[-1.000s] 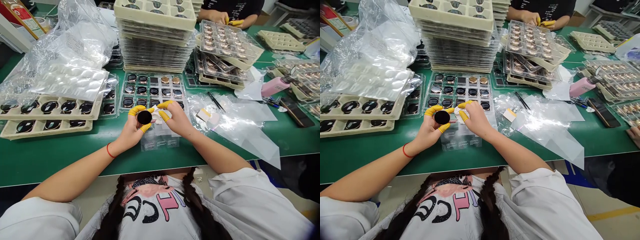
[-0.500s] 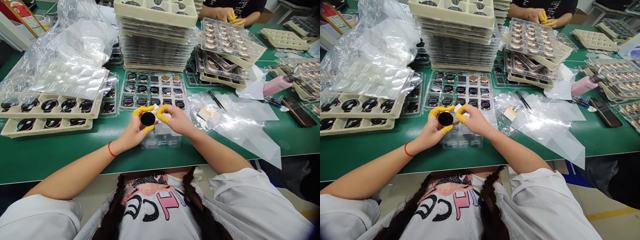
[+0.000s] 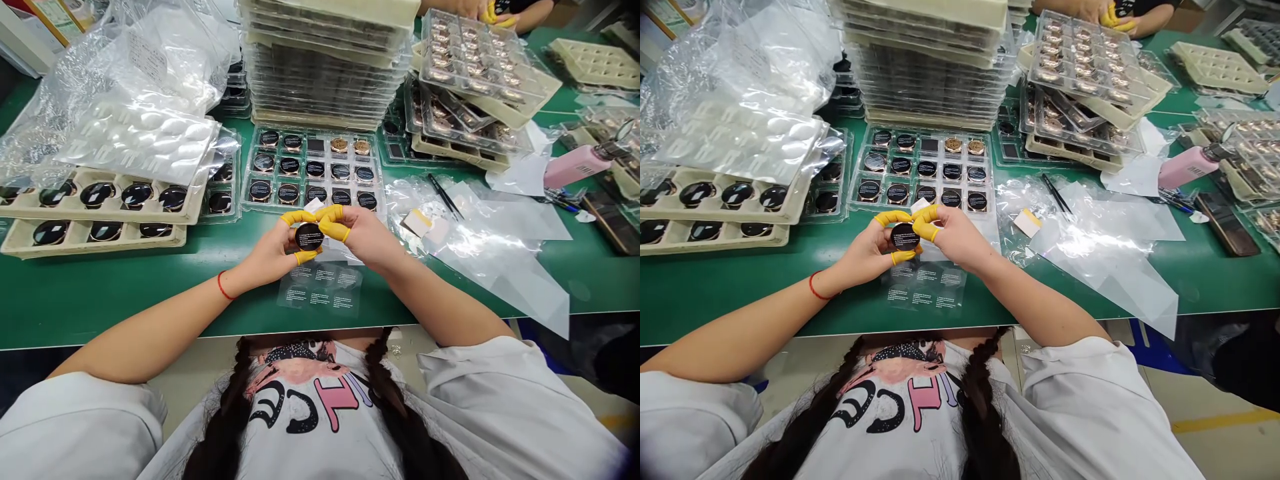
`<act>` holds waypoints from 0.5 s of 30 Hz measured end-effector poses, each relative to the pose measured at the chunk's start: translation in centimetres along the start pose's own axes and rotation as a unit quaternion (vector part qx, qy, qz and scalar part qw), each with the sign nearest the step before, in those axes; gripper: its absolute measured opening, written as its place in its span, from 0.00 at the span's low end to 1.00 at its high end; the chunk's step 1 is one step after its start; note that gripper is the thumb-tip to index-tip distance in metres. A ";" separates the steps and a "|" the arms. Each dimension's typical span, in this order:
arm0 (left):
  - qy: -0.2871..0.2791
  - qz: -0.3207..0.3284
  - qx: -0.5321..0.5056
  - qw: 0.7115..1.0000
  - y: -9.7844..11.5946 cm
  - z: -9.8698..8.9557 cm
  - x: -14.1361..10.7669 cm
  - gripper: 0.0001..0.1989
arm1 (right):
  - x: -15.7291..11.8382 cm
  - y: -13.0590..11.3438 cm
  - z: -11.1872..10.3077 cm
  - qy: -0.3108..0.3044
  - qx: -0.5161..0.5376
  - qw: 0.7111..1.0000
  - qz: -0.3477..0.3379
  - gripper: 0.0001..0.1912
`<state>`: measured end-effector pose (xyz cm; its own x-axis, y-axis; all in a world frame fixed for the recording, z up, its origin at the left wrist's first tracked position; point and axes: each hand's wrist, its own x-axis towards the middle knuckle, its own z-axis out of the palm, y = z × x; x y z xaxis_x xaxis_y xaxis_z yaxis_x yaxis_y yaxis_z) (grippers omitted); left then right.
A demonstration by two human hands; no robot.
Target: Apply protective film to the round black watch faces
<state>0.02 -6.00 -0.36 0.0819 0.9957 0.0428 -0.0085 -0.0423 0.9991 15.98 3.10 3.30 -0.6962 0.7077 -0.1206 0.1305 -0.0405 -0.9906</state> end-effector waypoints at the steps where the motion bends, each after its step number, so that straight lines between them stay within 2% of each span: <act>1: 0.000 -0.003 0.000 1.000 0.0 0.0 0.0 0.27 | 0.0 0.1 0.0 0.005 0.000 1.000 0.003 0.11; 7: 0.000 -0.009 -0.008 1.000 0.0 0.1 -0.1 0.26 | -0.1 0.3 0.3 0.029 0.004 1.000 -0.008 0.07; 15: 0.004 -0.007 0.002 1.000 0.4 0.2 -0.1 0.27 | -0.2 0.6 0.5 0.045 -0.026 0.998 -0.033 0.06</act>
<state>0.22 -6.10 0.00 0.0748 0.9968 0.0282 -0.0041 -0.0280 0.9996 15.84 2.64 2.67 -0.6387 0.7680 -0.0468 0.1249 0.0434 -0.9912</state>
